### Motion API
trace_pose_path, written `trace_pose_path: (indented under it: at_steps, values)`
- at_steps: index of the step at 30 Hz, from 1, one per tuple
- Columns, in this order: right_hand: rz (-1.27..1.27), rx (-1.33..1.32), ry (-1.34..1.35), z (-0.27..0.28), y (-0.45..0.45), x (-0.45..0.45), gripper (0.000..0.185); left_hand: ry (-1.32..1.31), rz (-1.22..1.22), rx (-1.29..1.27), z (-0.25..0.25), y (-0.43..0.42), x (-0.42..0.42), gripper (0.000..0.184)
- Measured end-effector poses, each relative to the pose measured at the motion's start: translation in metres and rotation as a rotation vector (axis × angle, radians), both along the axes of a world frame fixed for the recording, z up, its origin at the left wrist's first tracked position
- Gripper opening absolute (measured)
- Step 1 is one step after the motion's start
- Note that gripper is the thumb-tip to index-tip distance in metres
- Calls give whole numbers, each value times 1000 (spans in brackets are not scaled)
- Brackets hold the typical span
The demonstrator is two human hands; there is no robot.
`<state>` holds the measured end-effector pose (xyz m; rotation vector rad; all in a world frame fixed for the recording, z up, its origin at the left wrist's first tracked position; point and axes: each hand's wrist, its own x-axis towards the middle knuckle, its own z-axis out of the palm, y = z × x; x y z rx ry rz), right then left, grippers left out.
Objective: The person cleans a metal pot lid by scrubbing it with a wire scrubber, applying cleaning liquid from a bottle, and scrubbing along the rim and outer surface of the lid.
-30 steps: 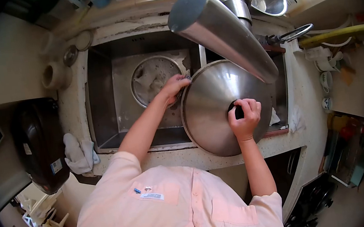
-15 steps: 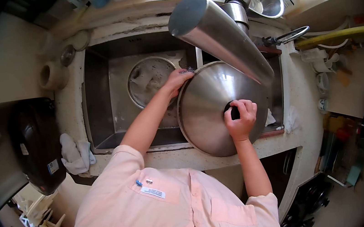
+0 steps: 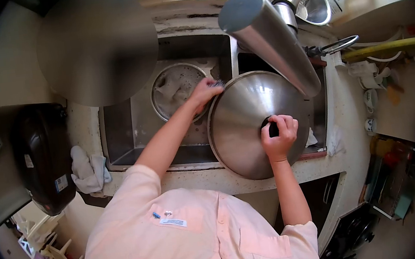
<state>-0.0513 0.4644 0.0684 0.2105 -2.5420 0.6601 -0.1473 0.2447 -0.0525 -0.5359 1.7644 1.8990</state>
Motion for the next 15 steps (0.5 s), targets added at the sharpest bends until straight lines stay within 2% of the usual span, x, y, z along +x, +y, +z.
trace_pose_path:
  at_steps: [3, 7, 10, 11, 15]
  values:
    - [-20, 8, -23, 1, 0, 0, 15, -5, -57, 39, 1, 6, -18, 52]
    - [-2, 9, -19, 0, 0, -2, 15, 23, -252, 30, -13, -24, -8, 47]
    - [-7, 12, -28, 0, -1, 2, 15, -40, -250, 17, 17, -5, -32, 53]
    - [-11, 16, -33, 0, 0, 3, 16, -86, -208, 113, 9, 3, -35, 54]
    - [-5, 25, -17, 0, 1, -1, 17, -32, -87, 56, -6, -9, 6, 55]
